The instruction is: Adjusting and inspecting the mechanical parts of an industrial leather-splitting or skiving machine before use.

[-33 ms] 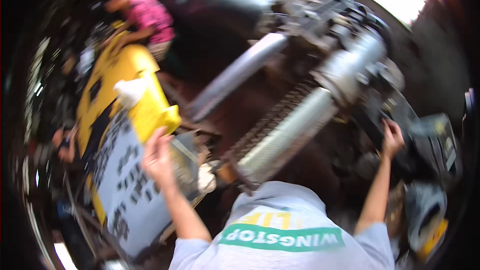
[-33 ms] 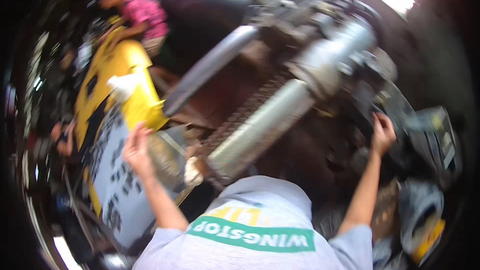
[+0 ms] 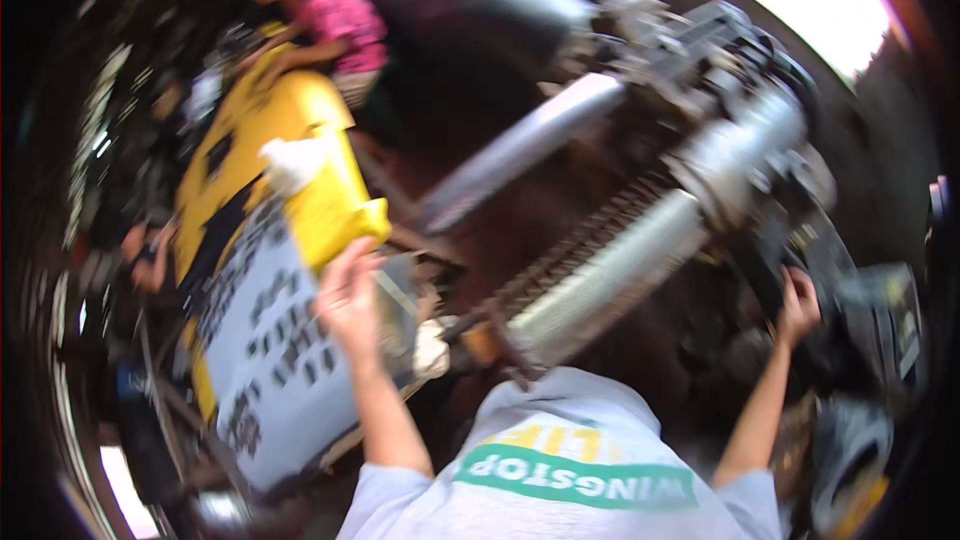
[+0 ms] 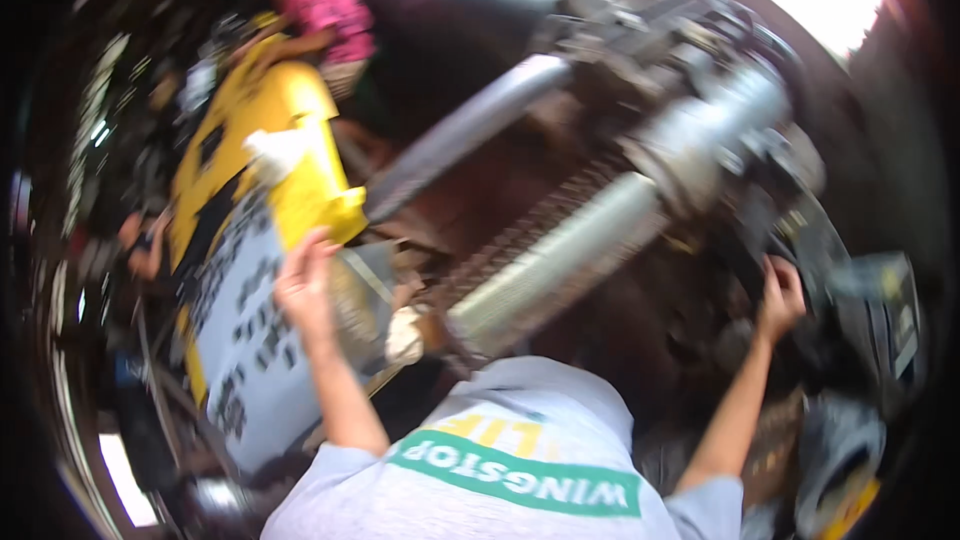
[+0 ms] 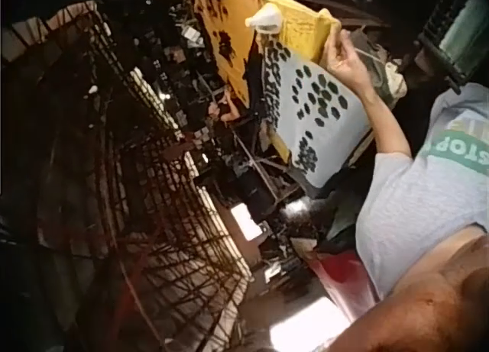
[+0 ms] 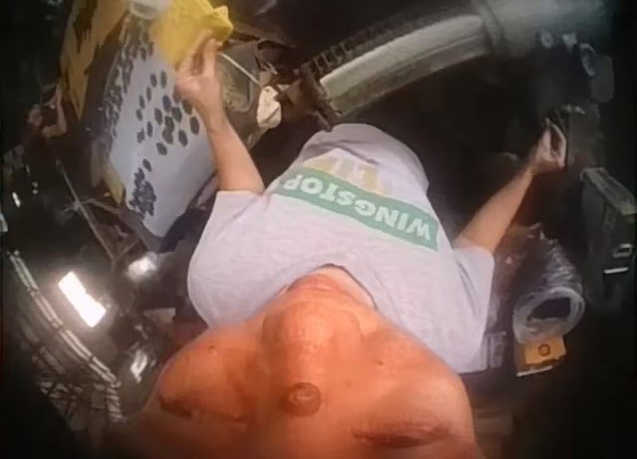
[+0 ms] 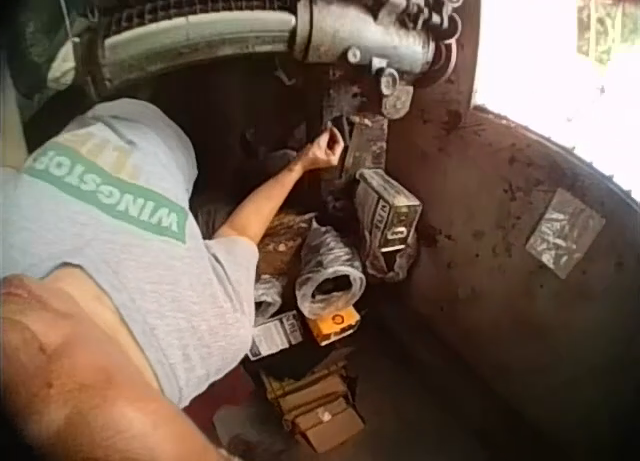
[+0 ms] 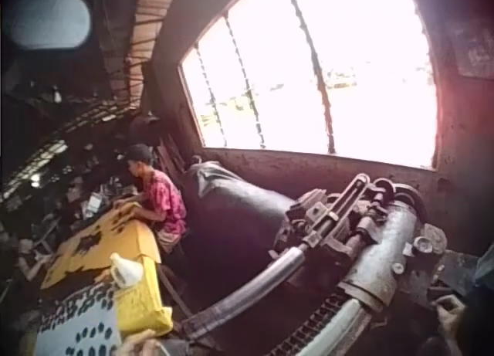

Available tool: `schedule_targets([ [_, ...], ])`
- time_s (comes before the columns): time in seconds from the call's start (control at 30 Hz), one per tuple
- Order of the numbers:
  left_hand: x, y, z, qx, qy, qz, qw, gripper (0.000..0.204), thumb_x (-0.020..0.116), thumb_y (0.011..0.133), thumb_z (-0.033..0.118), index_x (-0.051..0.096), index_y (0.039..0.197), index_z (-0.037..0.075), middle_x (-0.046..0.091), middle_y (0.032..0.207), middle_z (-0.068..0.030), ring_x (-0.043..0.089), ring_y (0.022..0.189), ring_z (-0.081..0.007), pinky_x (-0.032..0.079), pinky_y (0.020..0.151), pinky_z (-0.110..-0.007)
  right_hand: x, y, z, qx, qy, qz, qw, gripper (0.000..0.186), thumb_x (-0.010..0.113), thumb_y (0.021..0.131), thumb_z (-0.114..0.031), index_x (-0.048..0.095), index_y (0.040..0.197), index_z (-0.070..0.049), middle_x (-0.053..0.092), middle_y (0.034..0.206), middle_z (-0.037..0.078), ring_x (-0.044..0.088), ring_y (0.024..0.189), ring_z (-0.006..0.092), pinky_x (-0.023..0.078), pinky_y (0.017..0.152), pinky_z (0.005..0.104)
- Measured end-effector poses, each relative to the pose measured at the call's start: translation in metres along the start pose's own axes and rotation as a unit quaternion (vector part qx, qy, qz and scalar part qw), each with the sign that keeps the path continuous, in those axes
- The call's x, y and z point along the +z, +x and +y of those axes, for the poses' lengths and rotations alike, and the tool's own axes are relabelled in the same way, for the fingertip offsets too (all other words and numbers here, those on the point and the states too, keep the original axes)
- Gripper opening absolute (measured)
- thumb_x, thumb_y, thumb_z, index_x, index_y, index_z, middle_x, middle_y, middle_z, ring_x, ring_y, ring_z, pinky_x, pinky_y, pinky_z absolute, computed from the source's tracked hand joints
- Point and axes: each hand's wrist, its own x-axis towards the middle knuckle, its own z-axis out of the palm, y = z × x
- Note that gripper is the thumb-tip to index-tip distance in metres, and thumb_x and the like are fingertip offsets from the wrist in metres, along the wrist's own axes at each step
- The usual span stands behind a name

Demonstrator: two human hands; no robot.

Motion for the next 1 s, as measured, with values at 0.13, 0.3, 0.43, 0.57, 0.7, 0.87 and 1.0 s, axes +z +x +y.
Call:
schedule_targets([
  [0.13,0.018,-0.003,-0.038,-0.010,0.001,-0.064,0.998,0.019,0.064,0.084,0.006,0.066,0.103,0.002,0.067,0.095,-0.0068,0.063,0.080,-0.0117,0.050,0.076,-0.025,0.003,-0.054,-0.001,0.027,0.079,-0.069,0.994,0.005,0.066,0.083,-0.004,0.064,0.086,-0.001,0.061,0.077,0.002,0.058,0.071,0.0081,0.048,0.066,0.0212],
  [0.3,0.023,-0.025,-0.073,-0.111,-0.021,-0.116,0.987,0.023,0.070,0.079,0.011,0.068,0.100,0.003,0.069,0.095,-0.0080,0.064,0.082,-0.0114,0.050,0.075,-0.024,0.054,-0.114,-0.034,0.085,0.112,-0.168,0.976,0.005,0.065,0.083,-0.004,0.062,0.083,0.000,0.061,0.074,0.003,0.058,0.068,0.0081,0.048,0.064,0.0203],
  [0.43,0.037,-0.045,-0.100,-0.144,0.004,-0.208,0.967,0.024,0.072,0.078,0.018,0.069,0.096,0.002,0.070,0.088,-0.0092,0.066,0.078,-0.0135,0.053,0.074,-0.026,0.090,-0.157,-0.033,0.158,0.160,-0.276,0.935,0.007,0.065,0.081,0.000,0.058,0.081,-0.001,0.059,0.070,0.001,0.057,0.063,0.0067,0.048,0.061,0.0200],
  [0.57,0.054,-0.063,-0.116,-0.184,0.026,-0.292,0.938,0.022,0.071,0.079,0.016,0.069,0.096,0.002,0.070,0.087,-0.0070,0.065,0.079,-0.0109,0.053,0.073,-0.025,0.114,-0.184,-0.060,0.133,0.147,-0.339,0.920,0.011,0.065,0.078,0.000,0.061,0.088,0.001,0.062,0.075,0.002,0.057,0.066,0.0063,0.046,0.063,0.0197],
  [0.7,0.069,-0.085,-0.127,-0.186,-0.018,-0.389,0.902,0.019,0.067,0.079,0.014,0.068,0.094,0.002,0.069,0.081,-0.0098,0.064,0.076,-0.0111,0.051,0.069,-0.027,0.132,-0.204,-0.061,0.093,0.163,-0.386,0.903,0.020,0.066,0.077,-0.001,0.061,0.095,0.005,0.064,0.078,0.002,0.058,0.068,0.0074,0.045,0.066,0.0214],
  [0.87,0.091,-0.111,-0.153,-0.177,-0.129,-0.514,0.829,0.027,0.063,0.081,0.013,0.063,0.106,0.003,0.066,0.094,-0.0044,0.058,0.088,-0.0084,0.048,0.081,-0.029,0.142,-0.217,-0.060,-0.043,0.062,-0.456,0.887,0.043,0.069,0.075,-0.017,0.055,0.111,0.002,0.060,0.104,0.014,0.057,0.097,0.0240,0.043,0.087,0.0356],
  [1.0,0.132,-0.161,-0.191,-0.223,-0.338,-0.443,0.800,0.028,0.064,0.083,0.019,0.061,0.106,0.005,0.063,0.104,-0.0030,0.054,0.095,-0.0093,0.047,0.082,-0.030,0.144,-0.225,-0.066,-0.044,0.043,-0.500,0.864,0.044,0.069,0.076,-0.020,0.054,0.113,-0.001,0.058,0.110,0.015,0.053,0.104,0.0278,0.040,0.091,0.0394],
])
